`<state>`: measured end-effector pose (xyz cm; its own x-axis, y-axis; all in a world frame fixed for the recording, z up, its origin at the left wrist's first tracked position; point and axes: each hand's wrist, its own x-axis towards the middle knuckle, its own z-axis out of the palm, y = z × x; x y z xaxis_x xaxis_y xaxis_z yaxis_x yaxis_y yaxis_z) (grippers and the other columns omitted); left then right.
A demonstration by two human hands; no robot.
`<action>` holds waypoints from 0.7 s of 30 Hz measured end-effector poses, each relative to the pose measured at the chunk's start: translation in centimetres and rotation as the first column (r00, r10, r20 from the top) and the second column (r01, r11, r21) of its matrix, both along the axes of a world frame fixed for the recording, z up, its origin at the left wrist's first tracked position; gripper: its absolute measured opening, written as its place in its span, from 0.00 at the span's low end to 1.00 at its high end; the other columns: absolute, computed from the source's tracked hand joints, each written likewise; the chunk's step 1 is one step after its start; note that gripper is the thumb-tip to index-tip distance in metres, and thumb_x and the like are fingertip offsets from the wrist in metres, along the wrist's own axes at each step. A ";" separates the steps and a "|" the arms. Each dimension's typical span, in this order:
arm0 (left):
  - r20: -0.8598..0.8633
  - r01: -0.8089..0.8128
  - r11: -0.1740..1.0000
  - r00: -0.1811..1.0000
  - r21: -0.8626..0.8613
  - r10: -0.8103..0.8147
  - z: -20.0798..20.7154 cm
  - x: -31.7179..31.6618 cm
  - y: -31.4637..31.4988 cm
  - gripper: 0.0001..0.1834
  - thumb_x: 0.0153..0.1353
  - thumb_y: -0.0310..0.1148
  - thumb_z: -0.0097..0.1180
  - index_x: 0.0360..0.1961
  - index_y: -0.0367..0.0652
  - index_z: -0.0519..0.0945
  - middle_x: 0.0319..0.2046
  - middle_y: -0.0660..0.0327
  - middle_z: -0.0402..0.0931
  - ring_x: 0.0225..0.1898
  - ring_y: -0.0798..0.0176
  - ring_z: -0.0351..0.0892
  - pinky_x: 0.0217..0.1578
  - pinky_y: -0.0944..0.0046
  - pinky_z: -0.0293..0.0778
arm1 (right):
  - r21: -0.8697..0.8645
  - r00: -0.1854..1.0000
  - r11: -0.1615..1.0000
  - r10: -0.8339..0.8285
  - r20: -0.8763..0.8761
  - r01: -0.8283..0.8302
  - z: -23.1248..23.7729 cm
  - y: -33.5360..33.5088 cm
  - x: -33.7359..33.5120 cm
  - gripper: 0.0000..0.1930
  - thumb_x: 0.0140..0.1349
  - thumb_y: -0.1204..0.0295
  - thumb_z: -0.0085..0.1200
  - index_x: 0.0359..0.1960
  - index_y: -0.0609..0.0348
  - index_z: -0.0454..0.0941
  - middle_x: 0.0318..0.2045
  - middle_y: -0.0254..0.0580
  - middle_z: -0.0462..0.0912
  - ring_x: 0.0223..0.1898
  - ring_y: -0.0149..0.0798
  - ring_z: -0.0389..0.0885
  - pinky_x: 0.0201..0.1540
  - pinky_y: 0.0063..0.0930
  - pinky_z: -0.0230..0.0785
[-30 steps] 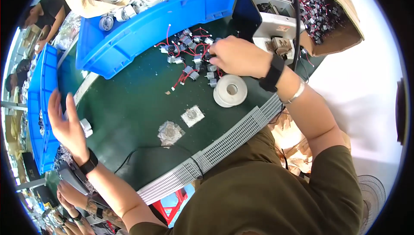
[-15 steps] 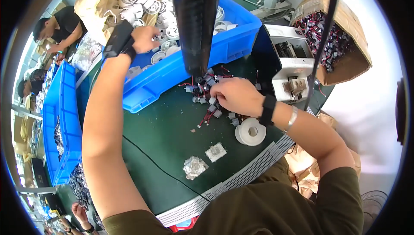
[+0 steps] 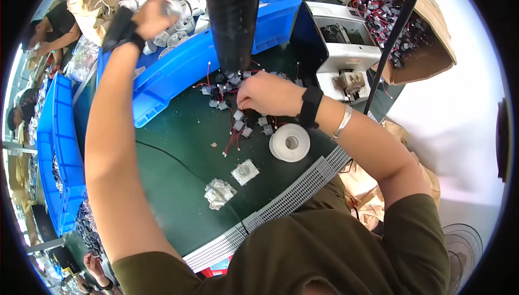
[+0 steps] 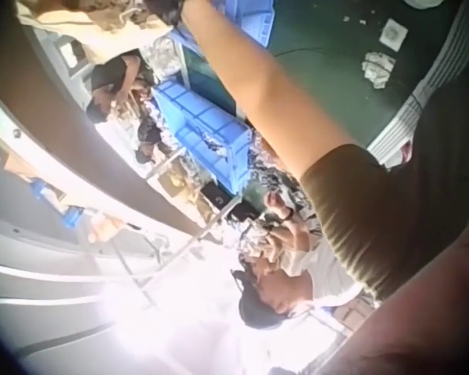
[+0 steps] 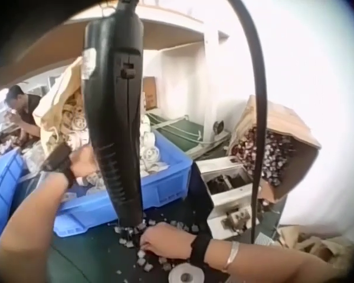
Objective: The person picks up a motor and places it into a white plastic housing, then uses a power screwdriver to drive a screw into the assembly.
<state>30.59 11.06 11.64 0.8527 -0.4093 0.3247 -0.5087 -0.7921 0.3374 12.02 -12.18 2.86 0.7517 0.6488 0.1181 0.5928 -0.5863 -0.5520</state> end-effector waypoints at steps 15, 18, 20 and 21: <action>-0.262 -0.008 0.410 0.782 -0.912 -0.566 -5.4 -26.7 -2.7 0.35 0.44 0.24 0.66 0.55 0.41 0.65 0.45 0.60 0.72 0.49 0.64 0.72 0.51 0.62 0.69 | 0.622 0.679 0.483 0.074 -0.730 0.616 5.1 -3.6 -7.0 0.09 0.65 0.72 0.45 0.44 0.63 0.70 0.37 0.40 0.75 0.37 0.44 0.84 0.32 0.24 0.78; -0.176 0.119 0.453 0.812 -0.883 -0.557 -8.4 -28.8 -8.0 0.34 0.43 0.23 0.66 0.53 0.42 0.65 0.45 0.59 0.71 0.49 0.63 0.72 0.51 0.63 0.68 | 0.729 0.671 0.324 0.288 -0.683 0.603 4.6 -5.3 -8.4 0.12 0.66 0.74 0.42 0.49 0.63 0.70 0.42 0.45 0.78 0.39 0.44 0.84 0.39 0.28 0.78; -0.036 0.277 0.640 0.902 -0.717 -0.431 -10.6 -29.1 -9.8 0.31 0.41 0.25 0.68 0.49 0.40 0.69 0.46 0.54 0.72 0.49 0.57 0.73 0.50 0.62 0.69 | 0.748 0.671 0.299 0.331 -0.664 0.593 4.3 -6.3 -9.2 0.12 0.67 0.74 0.42 0.50 0.63 0.70 0.44 0.47 0.79 0.40 0.43 0.83 0.41 0.29 0.78; -0.016 0.328 0.740 0.909 -0.587 -0.416 -10.7 -29.3 -10.2 0.30 0.40 0.26 0.69 0.47 0.38 0.70 0.47 0.51 0.71 0.49 0.52 0.73 0.49 0.59 0.70 | 0.790 0.677 0.273 0.408 -0.613 0.550 4.2 -6.9 -9.5 0.12 0.65 0.75 0.44 0.49 0.64 0.70 0.44 0.47 0.78 0.41 0.41 0.83 0.43 0.29 0.77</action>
<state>1.33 0.81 0.99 0.7241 -0.4862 0.4891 -0.6361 -0.1968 0.7461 2.53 -19.10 7.05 0.9233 0.3811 0.0472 -0.1911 0.5625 -0.8044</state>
